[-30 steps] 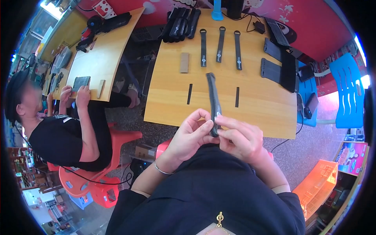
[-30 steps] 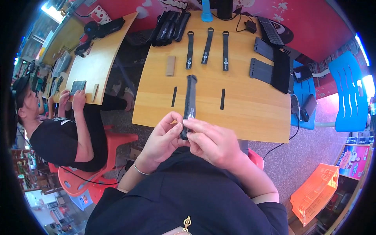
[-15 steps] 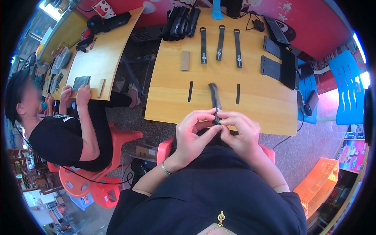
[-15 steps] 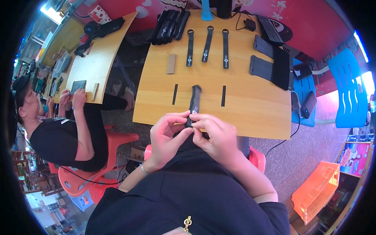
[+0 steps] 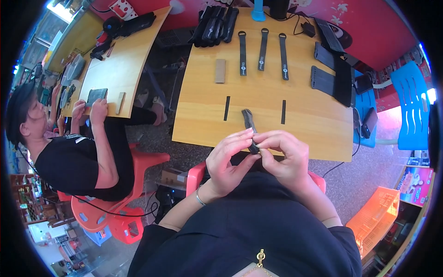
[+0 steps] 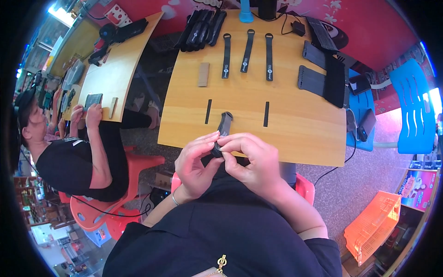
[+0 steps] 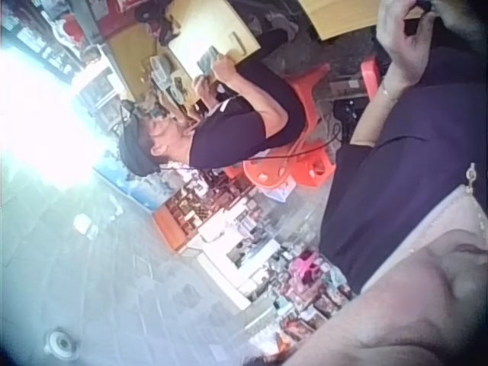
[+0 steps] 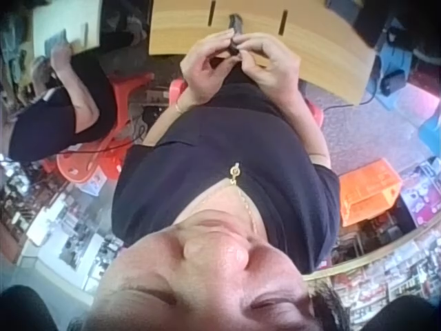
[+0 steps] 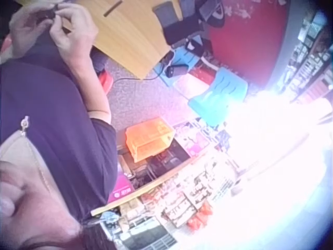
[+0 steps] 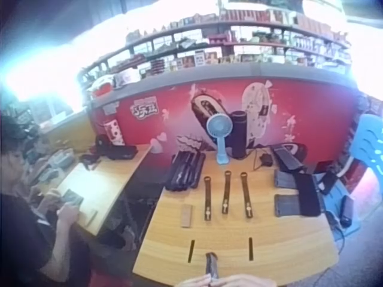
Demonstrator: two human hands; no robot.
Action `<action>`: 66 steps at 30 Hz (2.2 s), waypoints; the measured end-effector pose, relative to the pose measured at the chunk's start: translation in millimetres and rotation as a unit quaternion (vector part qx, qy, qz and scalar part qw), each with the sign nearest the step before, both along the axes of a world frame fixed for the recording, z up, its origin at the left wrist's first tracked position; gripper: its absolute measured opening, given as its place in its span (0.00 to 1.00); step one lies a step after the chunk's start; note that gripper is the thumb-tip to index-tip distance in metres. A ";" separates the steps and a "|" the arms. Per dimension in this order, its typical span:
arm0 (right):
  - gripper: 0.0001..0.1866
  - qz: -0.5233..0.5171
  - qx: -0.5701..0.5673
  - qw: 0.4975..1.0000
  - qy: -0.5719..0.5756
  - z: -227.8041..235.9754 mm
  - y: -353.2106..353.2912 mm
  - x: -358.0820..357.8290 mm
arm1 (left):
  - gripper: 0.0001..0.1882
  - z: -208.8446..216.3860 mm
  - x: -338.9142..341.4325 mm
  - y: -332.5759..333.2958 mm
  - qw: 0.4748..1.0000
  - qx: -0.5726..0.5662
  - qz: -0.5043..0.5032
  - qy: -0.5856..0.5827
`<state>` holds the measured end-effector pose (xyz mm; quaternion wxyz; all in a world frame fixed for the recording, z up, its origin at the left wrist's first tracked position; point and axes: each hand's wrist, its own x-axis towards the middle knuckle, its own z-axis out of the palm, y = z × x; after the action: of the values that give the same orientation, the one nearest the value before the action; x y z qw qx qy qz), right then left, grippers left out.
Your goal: Inspecting and organizing several black textile straps on a wooden table.
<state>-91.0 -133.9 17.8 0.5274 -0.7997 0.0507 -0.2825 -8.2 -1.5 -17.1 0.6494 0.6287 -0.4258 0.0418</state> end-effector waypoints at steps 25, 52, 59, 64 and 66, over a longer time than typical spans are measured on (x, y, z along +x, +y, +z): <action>0.11 -0.067 -0.152 0.983 -0.080 15.0 3.7 12.0 | 0.18 26.3 1.4 -1.9 0.997 0.042 0.027 0.051; 0.10 -0.146 -0.259 0.944 -0.143 -5.0 9.7 32.6 | 0.13 29.4 7.2 -5.3 0.944 -0.031 -0.048 0.324; 0.09 -0.121 -0.172 0.972 -0.105 -3.5 8.1 31.0 | 0.13 21.5 12.1 -5.6 0.929 -0.068 -0.090 0.353; 0.10 -0.117 -0.171 0.970 -0.127 -3.4 4.8 29.3 | 0.14 17.9 12.8 -5.3 0.919 -0.086 -0.120 0.366; 0.10 -0.114 -0.169 0.970 -0.131 -2.1 5.9 26.4 | 0.15 17.8 12.3 -6.2 0.925 -0.089 -0.109 0.354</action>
<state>-64.6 -128.0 15.7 0.3508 -0.8223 0.0237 -0.4474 4.1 -7.7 0.6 0.8117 0.4916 -0.2288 -0.2171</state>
